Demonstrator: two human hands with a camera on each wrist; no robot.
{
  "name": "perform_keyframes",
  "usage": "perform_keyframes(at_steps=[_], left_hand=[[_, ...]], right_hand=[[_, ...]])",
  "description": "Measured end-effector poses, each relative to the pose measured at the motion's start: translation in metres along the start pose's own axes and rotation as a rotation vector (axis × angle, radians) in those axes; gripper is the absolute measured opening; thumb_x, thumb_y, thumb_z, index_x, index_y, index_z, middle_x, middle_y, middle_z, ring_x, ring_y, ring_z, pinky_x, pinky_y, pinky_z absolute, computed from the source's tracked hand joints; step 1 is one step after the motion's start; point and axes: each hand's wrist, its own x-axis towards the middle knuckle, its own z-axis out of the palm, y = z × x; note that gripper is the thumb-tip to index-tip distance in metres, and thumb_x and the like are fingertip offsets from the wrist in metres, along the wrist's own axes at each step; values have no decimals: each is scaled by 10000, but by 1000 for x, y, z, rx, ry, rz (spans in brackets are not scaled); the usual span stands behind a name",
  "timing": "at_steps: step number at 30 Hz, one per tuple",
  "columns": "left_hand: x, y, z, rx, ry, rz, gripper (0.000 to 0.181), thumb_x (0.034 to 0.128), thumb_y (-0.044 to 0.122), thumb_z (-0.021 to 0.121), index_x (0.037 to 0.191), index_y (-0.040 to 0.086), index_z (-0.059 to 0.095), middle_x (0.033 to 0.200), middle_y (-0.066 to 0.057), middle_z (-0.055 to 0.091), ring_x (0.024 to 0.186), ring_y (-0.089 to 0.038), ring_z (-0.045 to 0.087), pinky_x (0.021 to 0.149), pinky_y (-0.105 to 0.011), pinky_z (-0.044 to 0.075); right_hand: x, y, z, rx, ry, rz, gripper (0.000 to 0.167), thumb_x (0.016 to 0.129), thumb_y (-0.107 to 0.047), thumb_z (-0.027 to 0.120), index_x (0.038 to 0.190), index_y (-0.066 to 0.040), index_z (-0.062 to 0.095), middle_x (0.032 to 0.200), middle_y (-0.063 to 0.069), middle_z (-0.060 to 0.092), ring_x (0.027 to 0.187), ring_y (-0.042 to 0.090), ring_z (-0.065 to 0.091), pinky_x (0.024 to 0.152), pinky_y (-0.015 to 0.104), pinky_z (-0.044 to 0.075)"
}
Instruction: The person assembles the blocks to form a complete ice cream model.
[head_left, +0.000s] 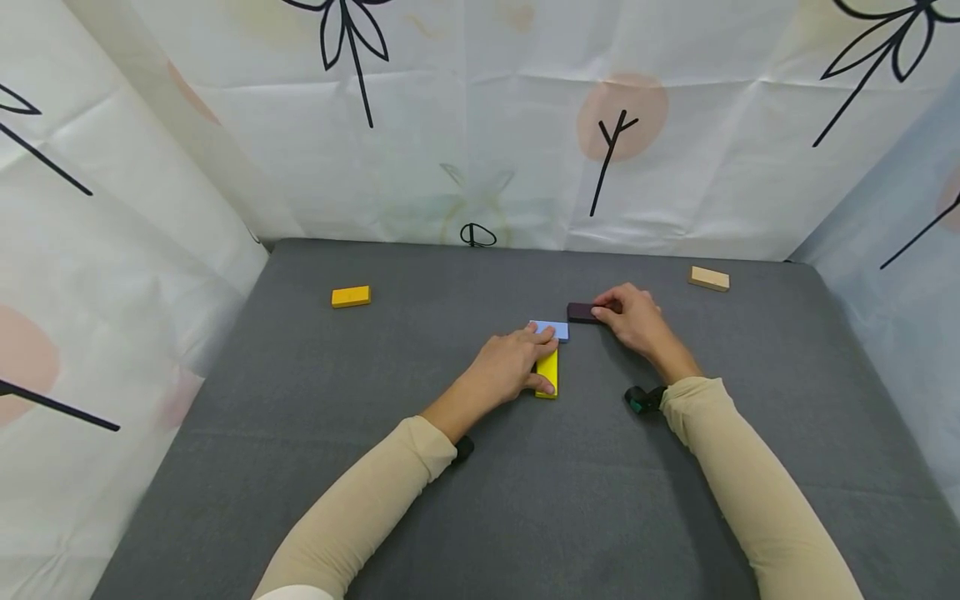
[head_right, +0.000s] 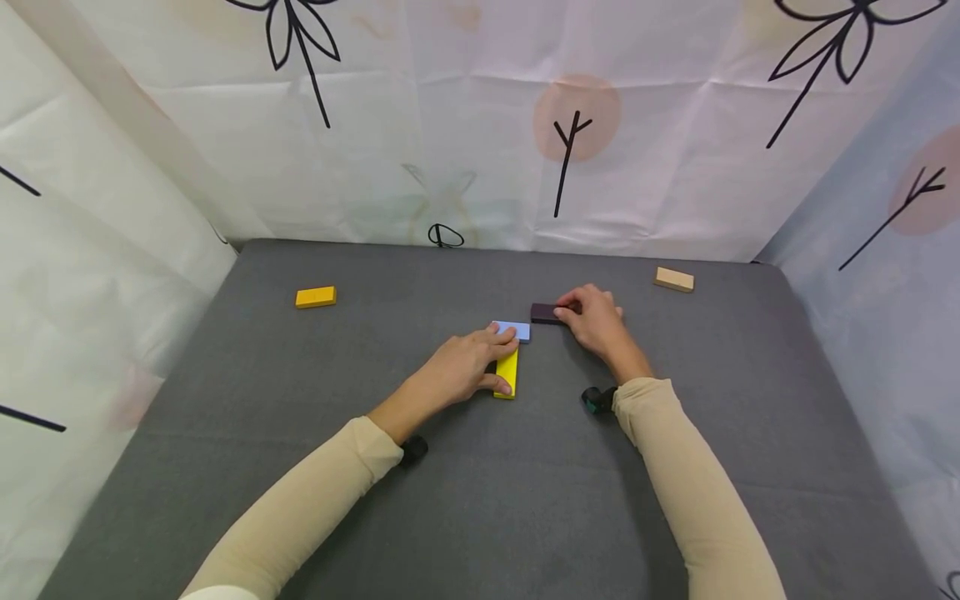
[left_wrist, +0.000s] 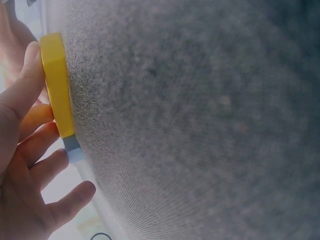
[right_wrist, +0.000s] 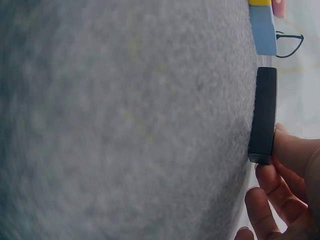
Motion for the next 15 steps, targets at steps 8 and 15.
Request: perform_keyframes(at_steps=[8, 15], left_hand=[[1, -1, 2, -3, -1, -6, 821, 879, 563, 654, 1588, 273, 358, 1689, 111, 244, 1587, -150, 231, 1188, -510, 404], [0, 0, 2, -5, 4, 3, 817, 881, 569, 651, 1585, 268, 367, 1691, 101, 246, 1586, -166, 235, 1185, -516, 407]], right_hand=[[0, -4, 4, 3, -6, -26, 281, 1041, -190, 601, 1231, -1, 686, 1245, 226, 575, 1190, 418, 429, 1062, 680, 235], [-1, -9, 8, 6, -6, -51, 270, 1036, -180, 610, 1220, -3, 696, 1239, 230, 592, 1189, 422, 442, 1037, 659, 258]])
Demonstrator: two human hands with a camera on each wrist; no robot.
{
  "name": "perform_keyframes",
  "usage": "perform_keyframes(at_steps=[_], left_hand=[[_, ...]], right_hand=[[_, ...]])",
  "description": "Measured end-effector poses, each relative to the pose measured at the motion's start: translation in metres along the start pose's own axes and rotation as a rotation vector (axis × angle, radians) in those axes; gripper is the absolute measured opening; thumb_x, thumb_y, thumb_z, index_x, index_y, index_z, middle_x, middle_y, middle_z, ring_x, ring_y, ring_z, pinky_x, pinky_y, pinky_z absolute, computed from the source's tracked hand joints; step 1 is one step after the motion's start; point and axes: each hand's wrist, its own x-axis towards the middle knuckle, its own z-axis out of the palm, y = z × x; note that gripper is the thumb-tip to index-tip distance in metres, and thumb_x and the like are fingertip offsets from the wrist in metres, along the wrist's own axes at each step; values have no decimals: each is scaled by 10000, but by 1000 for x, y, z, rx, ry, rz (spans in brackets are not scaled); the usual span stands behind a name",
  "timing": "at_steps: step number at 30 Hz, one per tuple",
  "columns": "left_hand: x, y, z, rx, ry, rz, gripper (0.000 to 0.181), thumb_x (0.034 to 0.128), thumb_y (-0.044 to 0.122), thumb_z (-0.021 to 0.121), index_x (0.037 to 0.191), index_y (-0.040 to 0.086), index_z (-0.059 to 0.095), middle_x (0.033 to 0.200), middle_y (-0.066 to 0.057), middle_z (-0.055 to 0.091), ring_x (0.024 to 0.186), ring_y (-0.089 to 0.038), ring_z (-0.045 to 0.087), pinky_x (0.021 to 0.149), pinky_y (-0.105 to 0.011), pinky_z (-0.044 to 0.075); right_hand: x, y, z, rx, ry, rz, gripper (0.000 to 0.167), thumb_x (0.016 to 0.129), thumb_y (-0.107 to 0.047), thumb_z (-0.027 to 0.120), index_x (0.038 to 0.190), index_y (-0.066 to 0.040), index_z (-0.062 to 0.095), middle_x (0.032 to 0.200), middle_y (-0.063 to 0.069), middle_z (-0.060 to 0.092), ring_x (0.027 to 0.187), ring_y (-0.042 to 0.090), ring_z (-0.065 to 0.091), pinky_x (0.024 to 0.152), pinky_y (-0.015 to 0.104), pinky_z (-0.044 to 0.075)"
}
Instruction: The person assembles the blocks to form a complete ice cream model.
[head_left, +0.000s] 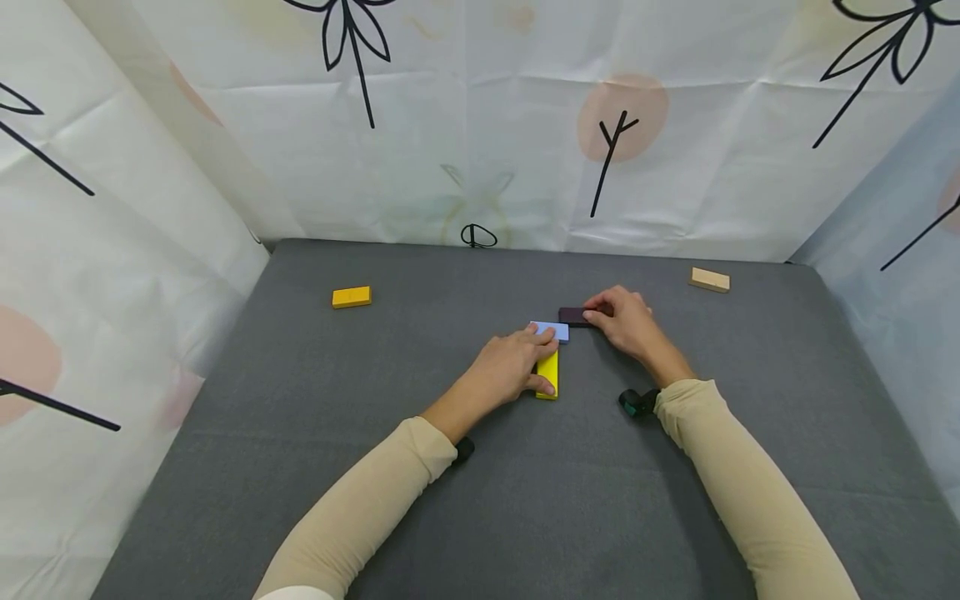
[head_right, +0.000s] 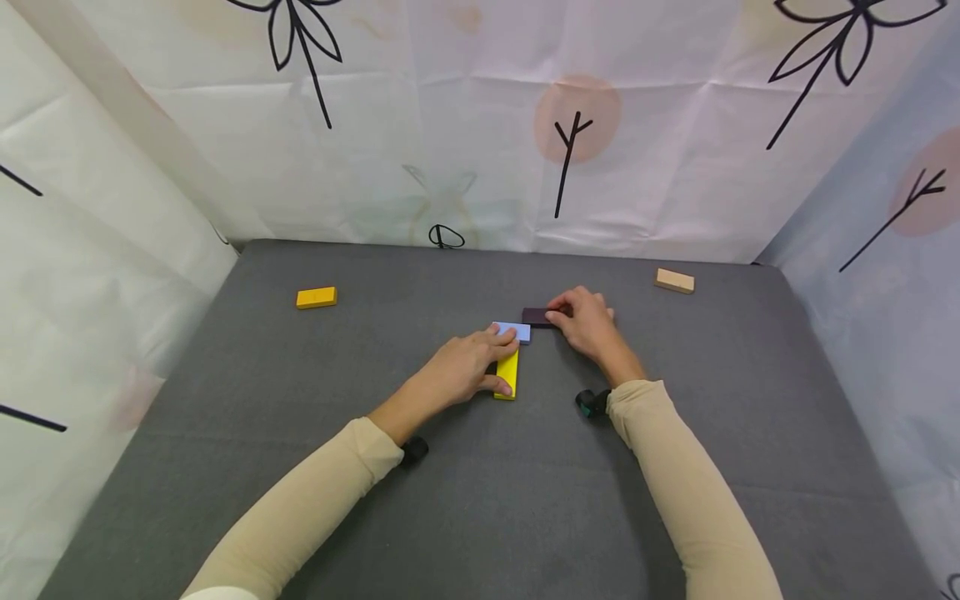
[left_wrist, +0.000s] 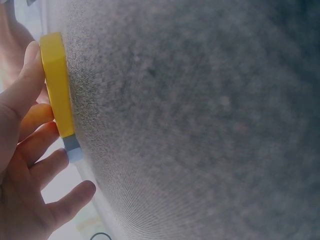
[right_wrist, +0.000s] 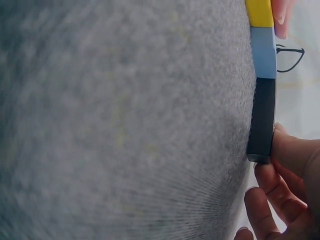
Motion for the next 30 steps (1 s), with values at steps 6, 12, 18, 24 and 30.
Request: perform_keyframes(at_steps=[6, 12, 18, 24, 30], left_hand=[[1, 0, 1, 5, 3, 4, 815, 883, 572, 646, 1585, 264, 367, 1689, 99, 253, 1585, -167, 239, 1182, -501, 415], [1, 0, 1, 13, 1, 7, 813, 889, 573, 639, 1587, 263, 361, 1689, 94, 256, 1585, -165, 238, 1179, -499, 420], [1, 0, 1, 20, 0, 3, 816, 890, 573, 640, 1589, 264, 354, 1690, 95, 252, 1587, -164, 235, 1180, -490, 421], [1, 1, 0, 14, -11, -6, 824, 888, 574, 641, 1593, 272, 342, 1694, 104, 240, 1590, -168, 231, 1180, -499, 417], [1, 1, 0, 24, -13, -9, 822, 891, 574, 637, 1595, 273, 338, 1694, 105, 234, 1589, -173, 233, 1175, -519, 419]], right_hand=[[0, -2, 1, -7, -18, -2, 279, 1043, -202, 600, 1226, -14, 694, 1232, 220, 591, 1200, 430, 434, 1025, 654, 260], [0, -3, 3, -7, -25, 0, 288, 1046, -209, 594, 1237, -16, 690, 1242, 222, 581, 1195, 424, 440, 1054, 676, 256], [1, -4, 5, -20, -20, -20, 290, 1039, -212, 607, 1245, -27, 693, 1204, 212, 599, 1127, 392, 487, 975, 585, 323], [2, -7, 9, -14, -7, -44, 295, 1024, -231, 635, 1233, -37, 715, 1121, 205, 629, 1035, 362, 567, 903, 497, 386], [4, -12, 13, -2, 0, -40, 301, 1020, -235, 644, 1239, -42, 719, 1114, 205, 638, 1015, 347, 603, 882, 452, 416]])
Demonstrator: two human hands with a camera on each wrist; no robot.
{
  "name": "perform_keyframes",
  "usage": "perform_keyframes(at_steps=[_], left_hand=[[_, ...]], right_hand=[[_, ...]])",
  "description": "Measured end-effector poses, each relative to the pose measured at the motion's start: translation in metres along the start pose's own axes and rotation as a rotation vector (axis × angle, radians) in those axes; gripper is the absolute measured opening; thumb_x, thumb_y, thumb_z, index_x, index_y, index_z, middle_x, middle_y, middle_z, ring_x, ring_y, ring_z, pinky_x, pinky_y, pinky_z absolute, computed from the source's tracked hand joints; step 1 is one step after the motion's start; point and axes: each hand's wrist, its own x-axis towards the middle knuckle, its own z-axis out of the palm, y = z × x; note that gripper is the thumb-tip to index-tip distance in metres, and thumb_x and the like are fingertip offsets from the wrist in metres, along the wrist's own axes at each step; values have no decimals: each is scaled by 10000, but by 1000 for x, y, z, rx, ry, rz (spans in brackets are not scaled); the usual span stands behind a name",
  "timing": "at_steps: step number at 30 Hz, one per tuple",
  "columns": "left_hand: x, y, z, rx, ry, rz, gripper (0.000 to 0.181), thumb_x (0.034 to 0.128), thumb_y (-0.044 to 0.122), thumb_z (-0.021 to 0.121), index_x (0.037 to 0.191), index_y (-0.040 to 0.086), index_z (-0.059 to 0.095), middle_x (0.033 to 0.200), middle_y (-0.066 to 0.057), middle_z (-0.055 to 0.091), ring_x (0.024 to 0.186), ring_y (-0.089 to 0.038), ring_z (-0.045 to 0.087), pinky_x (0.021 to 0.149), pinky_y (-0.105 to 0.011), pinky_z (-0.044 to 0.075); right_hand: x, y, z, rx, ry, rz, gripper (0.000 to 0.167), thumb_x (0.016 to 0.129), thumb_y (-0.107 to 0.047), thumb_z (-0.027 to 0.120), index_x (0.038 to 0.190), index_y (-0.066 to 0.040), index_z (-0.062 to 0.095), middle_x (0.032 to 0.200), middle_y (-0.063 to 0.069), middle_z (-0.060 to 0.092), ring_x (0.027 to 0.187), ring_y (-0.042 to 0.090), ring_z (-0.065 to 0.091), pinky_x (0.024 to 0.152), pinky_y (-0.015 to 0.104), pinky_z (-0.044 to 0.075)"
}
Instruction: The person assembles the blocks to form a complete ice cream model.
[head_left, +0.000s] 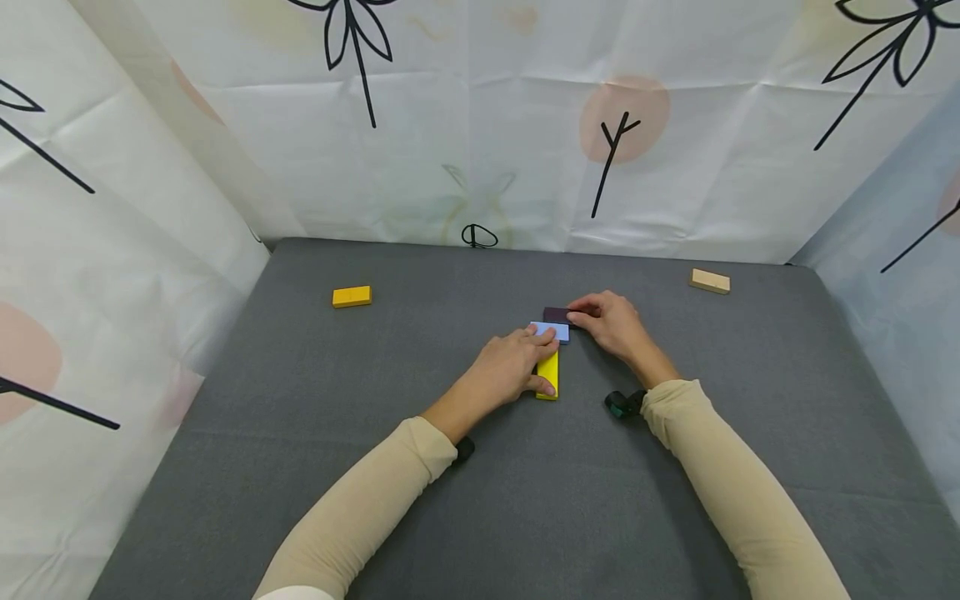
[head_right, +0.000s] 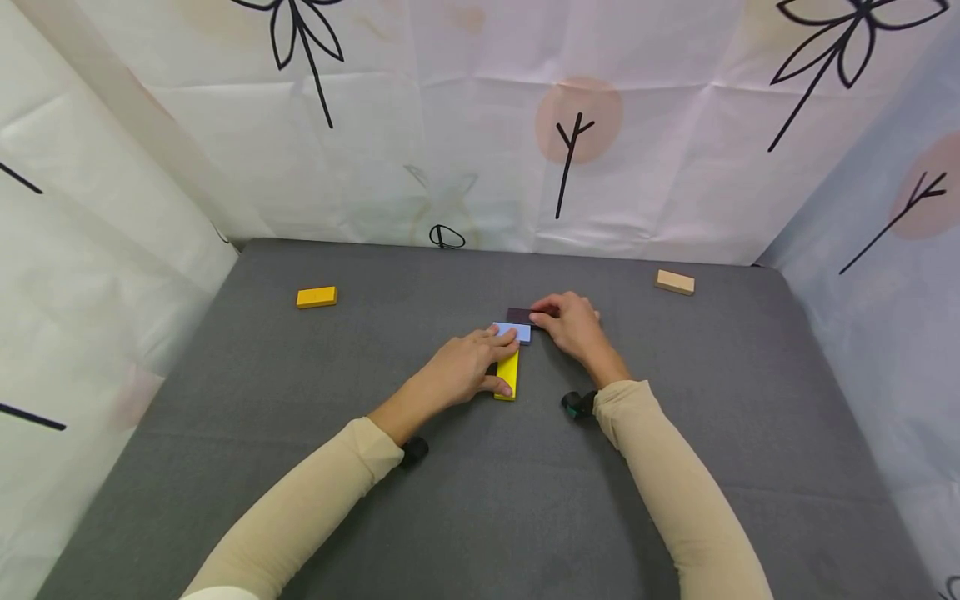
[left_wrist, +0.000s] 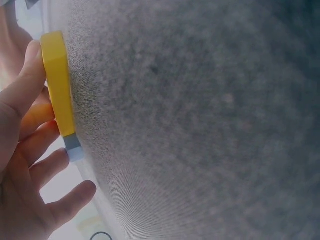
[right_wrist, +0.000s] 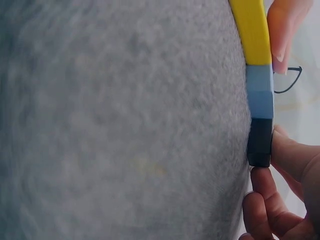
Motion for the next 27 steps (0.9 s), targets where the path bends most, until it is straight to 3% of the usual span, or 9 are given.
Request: perform_keyframes(at_steps=[8, 27], left_hand=[[-1, 1, -2, 10, -16, -3, 821, 897, 578, 625, 1599, 275, 325, 1696, 106, 218, 1591, -174, 227, 1173, -531, 418], [-1, -1, -1, 12, 10, 13, 815, 890, 583, 628, 1592, 283, 342, 1689, 116, 239, 1586, -163, 239, 1142, -513, 454]], right_hand=[[4, -6, 6, 11, -14, -9, 308, 1023, -218, 640, 1254, -27, 712, 1193, 226, 663, 1084, 367, 638, 931, 498, 514], [8, -12, 7, 37, -63, -15, 312, 1031, -238, 628, 1265, -50, 708, 1253, 187, 716, 1138, 360, 673, 942, 509, 550]])
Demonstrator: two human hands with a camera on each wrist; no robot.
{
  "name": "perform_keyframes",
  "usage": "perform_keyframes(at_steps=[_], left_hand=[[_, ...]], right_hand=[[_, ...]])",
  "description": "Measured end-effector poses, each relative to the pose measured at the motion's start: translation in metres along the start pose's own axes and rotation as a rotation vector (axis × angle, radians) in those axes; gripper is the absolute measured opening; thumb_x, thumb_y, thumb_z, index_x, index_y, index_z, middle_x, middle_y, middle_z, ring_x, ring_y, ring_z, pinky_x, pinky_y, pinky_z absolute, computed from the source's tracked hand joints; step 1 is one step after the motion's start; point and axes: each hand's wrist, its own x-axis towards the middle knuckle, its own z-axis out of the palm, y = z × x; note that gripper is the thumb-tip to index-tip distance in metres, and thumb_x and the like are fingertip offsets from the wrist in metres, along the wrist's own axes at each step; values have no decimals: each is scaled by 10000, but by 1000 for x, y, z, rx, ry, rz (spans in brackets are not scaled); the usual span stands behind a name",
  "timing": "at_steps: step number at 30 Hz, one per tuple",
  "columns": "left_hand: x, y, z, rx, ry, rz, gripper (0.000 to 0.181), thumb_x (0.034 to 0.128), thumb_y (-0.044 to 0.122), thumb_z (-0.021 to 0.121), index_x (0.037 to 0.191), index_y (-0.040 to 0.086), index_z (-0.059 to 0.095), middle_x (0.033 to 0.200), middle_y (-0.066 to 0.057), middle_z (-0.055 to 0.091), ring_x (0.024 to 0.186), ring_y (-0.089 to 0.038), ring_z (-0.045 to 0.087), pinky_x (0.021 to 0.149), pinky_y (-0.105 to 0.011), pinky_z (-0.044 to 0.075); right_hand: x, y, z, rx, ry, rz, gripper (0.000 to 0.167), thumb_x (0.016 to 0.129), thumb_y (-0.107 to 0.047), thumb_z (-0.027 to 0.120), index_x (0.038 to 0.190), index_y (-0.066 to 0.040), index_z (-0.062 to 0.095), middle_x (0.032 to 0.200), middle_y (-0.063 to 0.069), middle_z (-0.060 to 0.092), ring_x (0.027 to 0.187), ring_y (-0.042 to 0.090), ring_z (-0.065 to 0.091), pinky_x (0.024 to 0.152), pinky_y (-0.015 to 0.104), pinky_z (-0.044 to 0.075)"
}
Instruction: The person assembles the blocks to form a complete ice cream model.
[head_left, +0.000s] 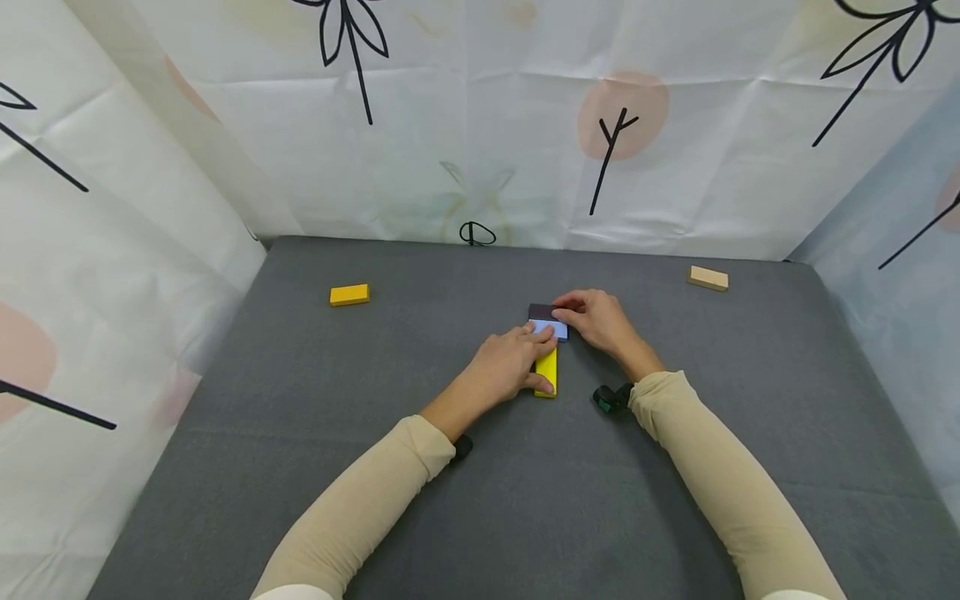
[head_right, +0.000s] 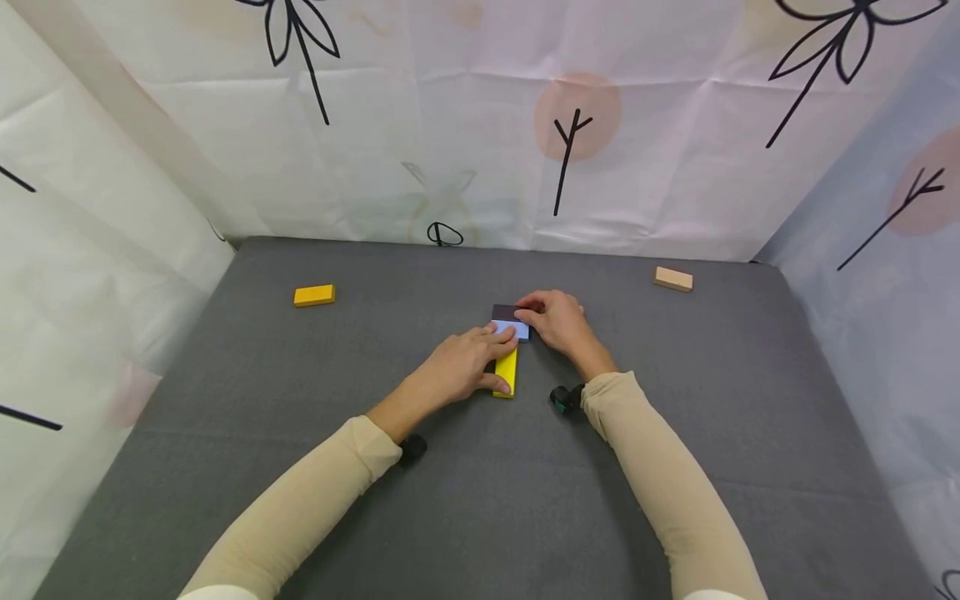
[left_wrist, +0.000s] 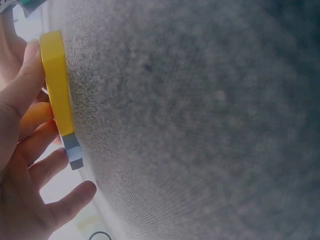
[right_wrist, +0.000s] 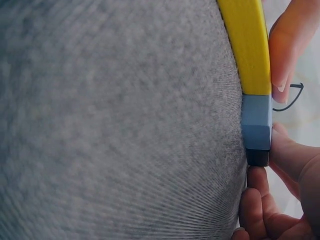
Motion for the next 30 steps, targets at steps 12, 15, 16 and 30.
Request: perform_keyframes(at_steps=[12, 15, 16, 30], left_hand=[[0, 0, 1, -35, 12, 4, 801, 889, 568, 646, 1581, 272, 371, 1688, 108, 253, 1585, -167, 245, 1160, -509, 438], [0, -1, 2, -38, 25, 10, 802, 883, 569, 656, 1575, 266, 387, 1684, 99, 271, 1580, -170, 260, 1158, -503, 441], [0, -1, 2, -39, 30, 12, 802, 881, 569, 658, 1573, 265, 391, 1683, 97, 276, 1579, -169, 263, 1156, -500, 445], [3, -2, 3, 13, 65, 29, 763, 872, 581, 674, 1532, 245, 490, 1659, 50, 364, 1517, -206, 386, 1110, -498, 484]], right_hand=[[2, -1, -2, -19, -33, 3, 320, 1041, -241, 608, 1290, -59, 690, 1294, 185, 693, 1178, 366, 653, 981, 513, 535], [1, -2, -1, -30, -36, -1, 323, 1045, -238, 601, 1298, -55, 684, 1297, 194, 684, 1172, 372, 650, 979, 515, 531], [1, -2, -1, -31, -34, -3, 323, 1046, -237, 599, 1297, -53, 684, 1295, 196, 683, 1169, 375, 650, 977, 517, 531], [1, 1, -4, -36, -50, -25, 344, 1049, -224, 593, 1325, -27, 651, 1248, 222, 657, 1125, 376, 639, 959, 508, 527]])
